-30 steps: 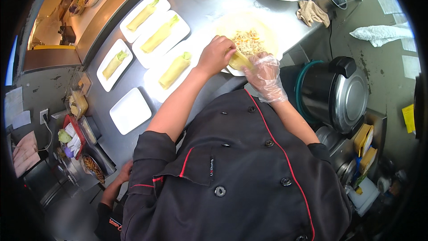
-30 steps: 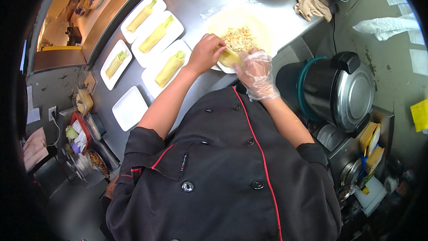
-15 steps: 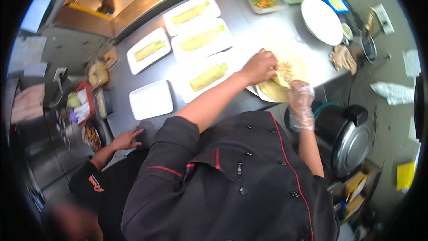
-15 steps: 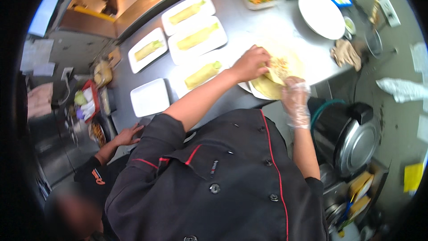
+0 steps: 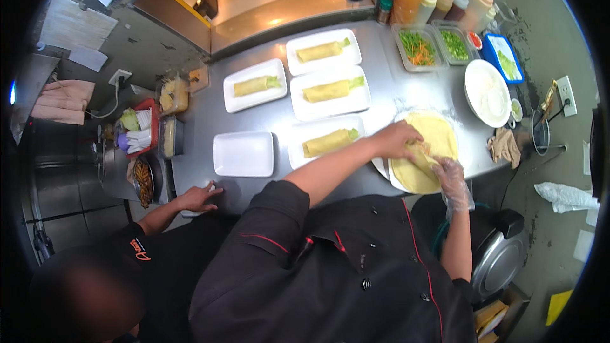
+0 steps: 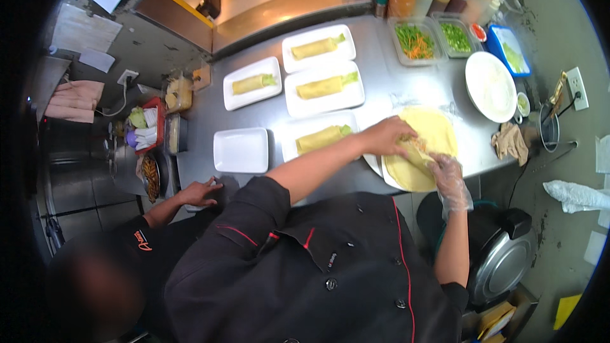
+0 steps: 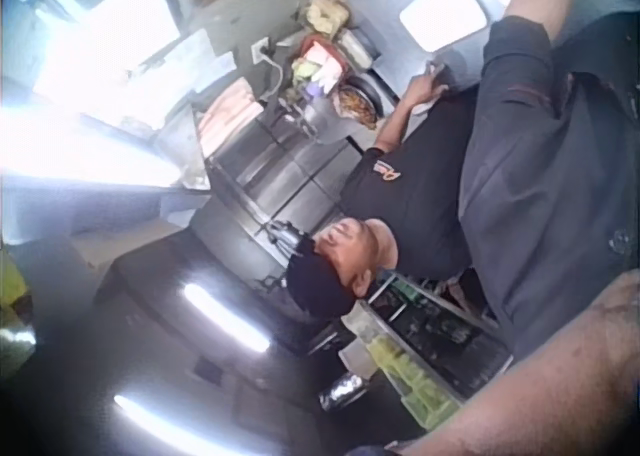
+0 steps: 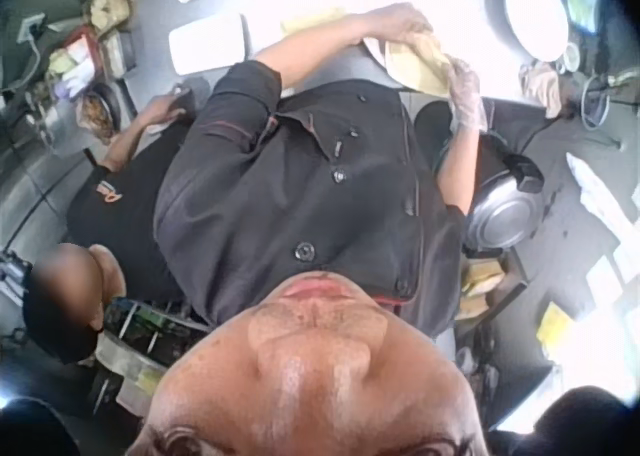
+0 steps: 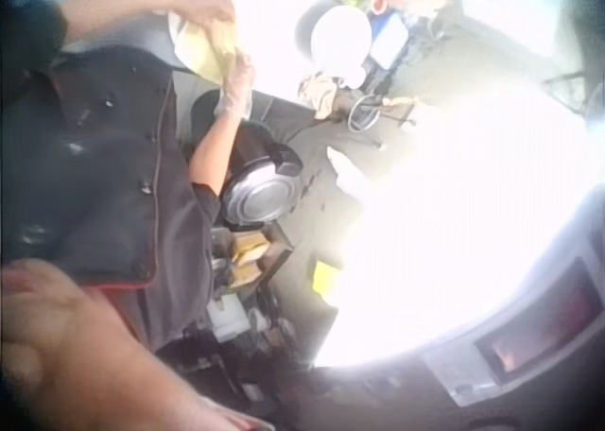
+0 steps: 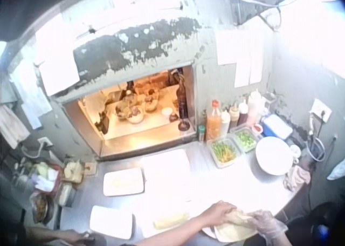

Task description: The person assembles food wraps by placing filling and shredded cheese onto thin yellow pancakes, rolling them up, placing them on plates, and pouring sauce from a cup over the finished rolls.

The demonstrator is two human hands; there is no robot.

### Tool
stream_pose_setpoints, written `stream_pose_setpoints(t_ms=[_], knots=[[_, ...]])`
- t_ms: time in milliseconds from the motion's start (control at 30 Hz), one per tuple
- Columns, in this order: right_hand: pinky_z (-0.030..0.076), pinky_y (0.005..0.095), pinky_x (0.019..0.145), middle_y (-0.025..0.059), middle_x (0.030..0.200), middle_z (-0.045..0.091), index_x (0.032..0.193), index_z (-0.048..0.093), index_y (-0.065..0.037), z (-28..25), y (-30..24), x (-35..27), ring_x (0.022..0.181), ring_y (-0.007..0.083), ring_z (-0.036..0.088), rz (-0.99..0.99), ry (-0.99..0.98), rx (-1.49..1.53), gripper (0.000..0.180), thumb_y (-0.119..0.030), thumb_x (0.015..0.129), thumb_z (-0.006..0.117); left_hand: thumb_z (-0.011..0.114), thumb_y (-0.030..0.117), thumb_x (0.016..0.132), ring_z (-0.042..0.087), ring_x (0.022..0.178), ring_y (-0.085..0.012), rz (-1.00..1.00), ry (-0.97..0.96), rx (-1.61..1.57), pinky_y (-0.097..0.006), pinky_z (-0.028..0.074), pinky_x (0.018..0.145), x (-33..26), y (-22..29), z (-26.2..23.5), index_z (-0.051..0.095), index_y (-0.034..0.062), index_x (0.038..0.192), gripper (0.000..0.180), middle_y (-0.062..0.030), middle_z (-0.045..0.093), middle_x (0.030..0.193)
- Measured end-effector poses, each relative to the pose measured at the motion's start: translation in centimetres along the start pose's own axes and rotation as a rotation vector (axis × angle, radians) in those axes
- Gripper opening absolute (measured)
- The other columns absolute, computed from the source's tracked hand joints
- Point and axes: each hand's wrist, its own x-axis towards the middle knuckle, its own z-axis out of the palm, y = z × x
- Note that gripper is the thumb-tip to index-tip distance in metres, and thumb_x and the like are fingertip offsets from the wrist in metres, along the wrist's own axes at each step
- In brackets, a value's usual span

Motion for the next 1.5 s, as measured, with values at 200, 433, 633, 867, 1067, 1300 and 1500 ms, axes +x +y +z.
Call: stream_pose_setpoints(t_ms=[200,433,633,867,1067,1300,1500], knots=[[0.052,0.036,0.084,0.0153,0.106,0.071,0.1,0.071,-0.001,0.4,0.8,-0.8,0.093,0.0268,0.067,-0.075,0.104,0.111,0.018,-0.007,0.083,0.071,0.083,0.03,0.069,0.053,0.111,-0.0278,0.211,0.174,0.26,-0.04,0.041,0.092,-1.9,1.2,0.9,0.065,0.0167,0.119,0.055,-0.007,0.058,0.113],[0.048,0.0372,0.075,0.0134,0.093,0.063,0.093,0.065,0.0,-2.3,1.7,0.6,0.085,0.0262,0.061,0.014,0.135,-0.169,0.018,-0.012,0.082,0.073,0.081,0.027,0.073,0.053,0.105,-0.0256,0.218,0.146,0.185,-0.039,0.042,0.091,1.8,0.5,0.2,0.07,0.014,0.107,0.038,-0.0026,0.06,0.105],[0.049,0.041,0.085,0.0182,0.104,0.066,0.108,0.066,0.002,-1.4,1.4,1.6,0.097,0.0329,0.062,0.029,0.404,-0.32,0.034,-0.018,0.082,0.076,0.077,0.033,0.079,0.052,0.106,-0.0252,0.081,0.019,0.205,-0.04,0.041,0.091,3.8,0.3,-0.5,0.07,0.0153,0.109,0.035,-0.0039,0.061,0.105],[0.048,0.0474,0.096,0.022,0.124,0.061,0.131,0.058,-0.001,4.1,-1.9,-2.3,0.11,0.0411,0.058,-0.224,0.392,-0.668,0.059,-0.011,0.076,0.077,0.081,0.04,0.074,0.051,0.107,-0.0269,0.139,0.032,0.309,-0.041,0.039,0.092,2.6,1.2,-1.0,0.069,0.0121,0.11,0.046,-0.0065,0.06,0.102],[0.046,0.0487,0.097,0.0243,0.125,0.06,0.129,0.057,0.002,1.1,-4.9,-0.8,0.109,0.0422,0.058,-0.19,0.234,-0.695,0.061,-0.018,0.076,0.077,0.079,0.039,0.077,0.056,0.099,-0.032,-0.095,0.291,0.295,-0.043,0.045,0.087,0.8,1.9,-1.1,0.069,0.0097,0.102,0.039,-0.0111,0.062,0.098],[0.044,0.0484,0.099,0.024,0.122,0.06,0.127,0.06,0.001,4.4,-5.3,4.3,0.114,0.0421,0.055,-0.334,0.136,-0.552,0.054,-0.022,0.081,0.074,0.066,0.041,0.088,0.069,0.077,-0.0356,-0.785,0.315,0.0,-0.044,0.054,0.072,-0.1,3.2,0.4,0.068,0.0015,0.079,0.041,-0.0174,0.069,0.075],[0.047,0.0474,0.088,0.0189,0.109,0.065,0.116,0.065,-0.005,3.9,-4.8,4.2,0.104,0.0391,0.058,-0.282,-0.001,-0.564,0.039,-0.022,0.081,0.073,0.071,0.018,0.082,0.067,0.076,-0.0345,-0.538,0.524,-0.103,-0.041,0.054,0.07,-0.2,3.6,1.9,0.068,0.0041,0.082,0.014,-0.0153,0.069,0.084]])
